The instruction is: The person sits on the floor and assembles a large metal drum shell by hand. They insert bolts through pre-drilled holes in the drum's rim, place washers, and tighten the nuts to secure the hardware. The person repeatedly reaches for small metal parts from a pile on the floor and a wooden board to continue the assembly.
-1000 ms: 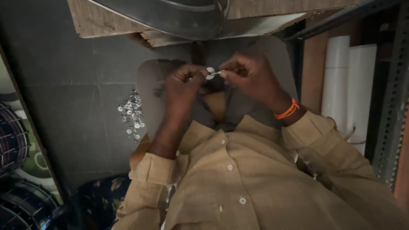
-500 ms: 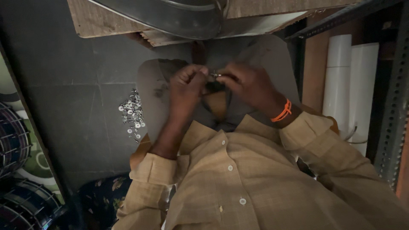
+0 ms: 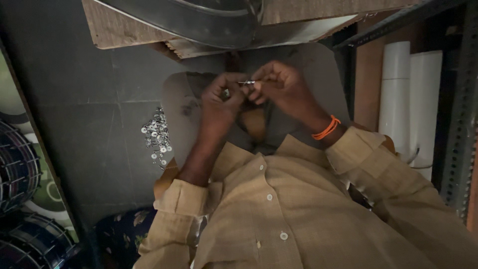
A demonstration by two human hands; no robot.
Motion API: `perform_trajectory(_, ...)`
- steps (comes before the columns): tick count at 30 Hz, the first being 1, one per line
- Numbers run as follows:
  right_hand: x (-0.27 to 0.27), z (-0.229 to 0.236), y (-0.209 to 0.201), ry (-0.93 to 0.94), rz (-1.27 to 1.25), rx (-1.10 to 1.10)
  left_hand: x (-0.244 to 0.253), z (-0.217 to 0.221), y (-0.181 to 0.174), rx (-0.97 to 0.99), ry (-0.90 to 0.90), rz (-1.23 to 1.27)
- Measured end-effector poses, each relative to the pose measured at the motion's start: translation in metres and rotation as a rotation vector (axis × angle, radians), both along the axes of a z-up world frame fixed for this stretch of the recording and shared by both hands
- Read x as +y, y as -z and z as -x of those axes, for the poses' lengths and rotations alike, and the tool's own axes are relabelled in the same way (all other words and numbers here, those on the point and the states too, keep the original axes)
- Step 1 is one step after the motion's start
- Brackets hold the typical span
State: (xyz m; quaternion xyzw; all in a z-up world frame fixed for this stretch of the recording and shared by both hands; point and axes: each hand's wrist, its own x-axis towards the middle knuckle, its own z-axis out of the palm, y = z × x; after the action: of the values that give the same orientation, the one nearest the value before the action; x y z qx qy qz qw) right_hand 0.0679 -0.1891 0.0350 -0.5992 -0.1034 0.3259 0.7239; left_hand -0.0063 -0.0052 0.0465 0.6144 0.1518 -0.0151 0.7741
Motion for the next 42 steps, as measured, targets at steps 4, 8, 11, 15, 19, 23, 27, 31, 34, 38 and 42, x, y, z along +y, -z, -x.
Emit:
perform_trajectory(4,-0.001,0.005,0.003,0.036,-0.086,-0.025,0.004,-0.002,-0.007,0.070,0.010,0.063)
perform_trajectory(8,-0.002,0.000,0.003,0.064,-0.080,0.024,0.004,0.003,-0.006,-0.016,0.034,0.119)
perform_trajectory(11,-0.001,0.000,-0.002,0.064,-0.077,0.010,0.004,0.002,-0.002,-0.054,0.066,-0.131)
perform_trajectory(15,-0.001,0.001,-0.009,0.016,-0.012,-0.041,0.003,0.001,-0.004,-0.063,0.067,-0.179)
perform_trajectory(19,0.000,0.000,-0.007,0.012,-0.011,-0.068,-0.001,0.002,-0.004,-0.136,0.025,-0.045)
perform_trajectory(23,-0.003,-0.003,-0.004,-0.013,0.020,-0.028,0.001,0.002,-0.003,-0.163,0.030,-0.009)
perform_trajectory(27,-0.002,-0.002,-0.004,-0.021,-0.024,-0.010,0.000,0.002,-0.004,-0.140,0.029,-0.095)
perform_trajectory(31,-0.001,0.001,-0.001,-0.010,-0.069,0.006,-0.001,0.002,-0.007,-0.161,0.061,-0.217)
perform_trajectory(34,-0.001,0.000,0.000,-0.020,-0.121,0.044,-0.005,0.002,-0.008,-0.166,0.054,-0.069)
perform_trajectory(38,-0.004,-0.003,-0.003,-0.020,-0.106,0.086,-0.004,0.002,-0.007,-0.128,0.004,0.059)
perform_trajectory(42,-0.018,-0.013,-0.024,0.071,-0.090,0.099,0.011,0.005,0.000,0.164,-0.174,0.234)
